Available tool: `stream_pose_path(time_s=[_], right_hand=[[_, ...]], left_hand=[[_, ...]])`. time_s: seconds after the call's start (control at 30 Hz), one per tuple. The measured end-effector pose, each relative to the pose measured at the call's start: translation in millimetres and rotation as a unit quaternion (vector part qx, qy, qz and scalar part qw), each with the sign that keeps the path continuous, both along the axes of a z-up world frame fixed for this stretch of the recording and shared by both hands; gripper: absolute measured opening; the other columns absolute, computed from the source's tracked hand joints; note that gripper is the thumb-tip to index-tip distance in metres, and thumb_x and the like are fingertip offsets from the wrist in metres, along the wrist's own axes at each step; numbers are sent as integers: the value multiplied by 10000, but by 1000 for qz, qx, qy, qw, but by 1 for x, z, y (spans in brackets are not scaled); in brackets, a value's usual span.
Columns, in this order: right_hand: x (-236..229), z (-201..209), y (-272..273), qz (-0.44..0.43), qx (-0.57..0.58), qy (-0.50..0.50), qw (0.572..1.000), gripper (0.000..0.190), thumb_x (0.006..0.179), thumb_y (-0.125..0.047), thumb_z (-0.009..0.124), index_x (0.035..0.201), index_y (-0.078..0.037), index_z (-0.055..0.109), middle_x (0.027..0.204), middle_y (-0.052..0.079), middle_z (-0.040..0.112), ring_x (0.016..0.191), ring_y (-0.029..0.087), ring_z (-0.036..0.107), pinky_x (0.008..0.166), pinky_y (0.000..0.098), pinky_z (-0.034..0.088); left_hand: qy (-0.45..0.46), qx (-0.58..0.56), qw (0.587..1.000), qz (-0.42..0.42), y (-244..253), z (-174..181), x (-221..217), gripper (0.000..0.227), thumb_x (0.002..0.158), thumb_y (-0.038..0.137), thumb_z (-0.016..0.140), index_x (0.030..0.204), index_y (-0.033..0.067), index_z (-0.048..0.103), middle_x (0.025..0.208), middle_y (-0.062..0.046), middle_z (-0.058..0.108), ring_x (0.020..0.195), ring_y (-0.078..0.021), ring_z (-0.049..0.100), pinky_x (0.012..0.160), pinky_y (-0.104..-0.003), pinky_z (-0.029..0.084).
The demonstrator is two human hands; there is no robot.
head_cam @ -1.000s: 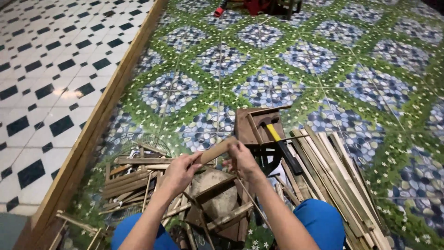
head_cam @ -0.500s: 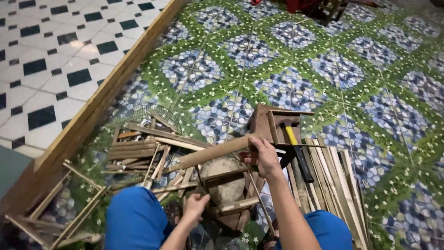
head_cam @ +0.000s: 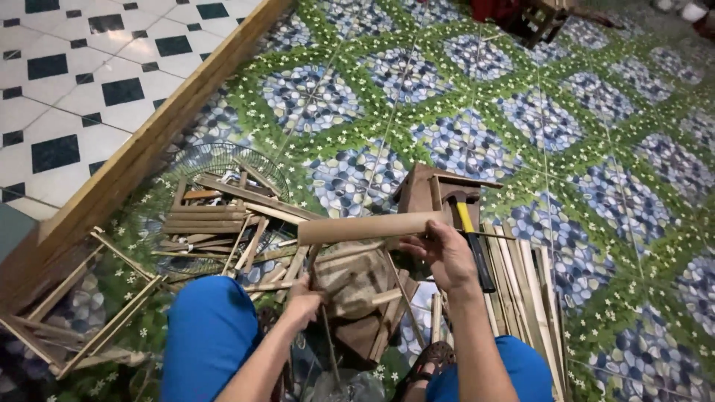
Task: Assembling a small wooden structure using thin wood strips and a hammer on the floor.
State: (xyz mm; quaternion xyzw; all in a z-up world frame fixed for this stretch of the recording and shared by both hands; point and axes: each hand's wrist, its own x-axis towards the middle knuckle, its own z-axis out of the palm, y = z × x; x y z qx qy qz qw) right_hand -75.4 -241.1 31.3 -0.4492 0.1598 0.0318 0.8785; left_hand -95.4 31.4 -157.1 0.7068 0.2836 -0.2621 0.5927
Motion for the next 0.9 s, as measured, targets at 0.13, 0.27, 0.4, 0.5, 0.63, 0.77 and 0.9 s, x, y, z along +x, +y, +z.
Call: stream_pose_path(time_s=[0.13, 0.27, 0.4, 0.5, 0.63, 0.77, 0.9], right_hand=[[-26, 54, 1, -47, 3, -17, 999, 300, 999, -93, 516, 1264, 46, 493, 1250, 259, 572, 1200, 389, 583, 997, 559, 547], [-45, 43, -4, -29, 54, -132, 989, 275, 1000, -199, 596, 1240, -104, 692, 1266, 195, 716, 996, 385, 747, 624, 283, 632], [-50, 6, -34, -24, 12, -124, 992, 623, 987, -210, 423, 1483, 162, 360, 1501, 330, 446, 1261, 457, 505, 1121, 543, 420], [-47, -53, -58, 4, 111, -229, 967, 590, 1080, -232, 501, 1494, 155, 337, 1499, 331, 444, 1295, 458, 538, 1099, 467, 521], [-49, -84, -66, -95, 129, -172, 972, 511, 1055, -254, 531, 1441, 73, 457, 1488, 258, 512, 1292, 424, 561, 1061, 436, 536], [-49, -93, -72, -133, 153, -146, 968, 441, 1075, -218, 474, 1458, -4, 512, 1481, 229, 542, 1248, 386, 592, 1057, 445, 539], [-58, -80, -70, -142, 196, -153, 958, 429, 1078, -125, 441, 1492, -23, 490, 1374, 274, 544, 1120, 366, 583, 1028, 447, 556]], left_hand=[[-159, 40, 986, -10, 13, 38, 16, 424, 712, 85, 691, 1133, 100, 645, 1049, -119, 753, 956, -311, 685, 797, -409, 488], [-250, 31, 967, 30, 19, 128, 9, 261, 809, 0, 728, 1001, 105, 585, 981, -100, 703, 974, -311, 711, 745, -479, 555], [-330, 24, 944, -20, 22, 101, 13, 347, 968, 208, 697, 1288, 146, 577, 996, -82, 658, 874, -240, 628, 803, -517, 523], [-367, 42, 929, -13, 18, 98, 8, 331, 935, 139, 728, 1240, 114, 600, 960, -81, 690, 870, -217, 680, 791, -438, 577], [-353, 33, 935, -12, 14, 105, -2, 445, 928, 130, 725, 1346, 117, 569, 1040, -89, 720, 963, -249, 715, 907, -446, 614], [-360, 51, 931, -14, 13, 95, -8, 416, 883, 132, 770, 1267, 88, 613, 1058, -105, 752, 1010, -272, 729, 938, -420, 609], [-353, 0, 936, -1, 11, 104, -19, 395, 900, 59, 751, 1270, 78, 614, 1038, -86, 721, 964, -216, 701, 912, -383, 615]])
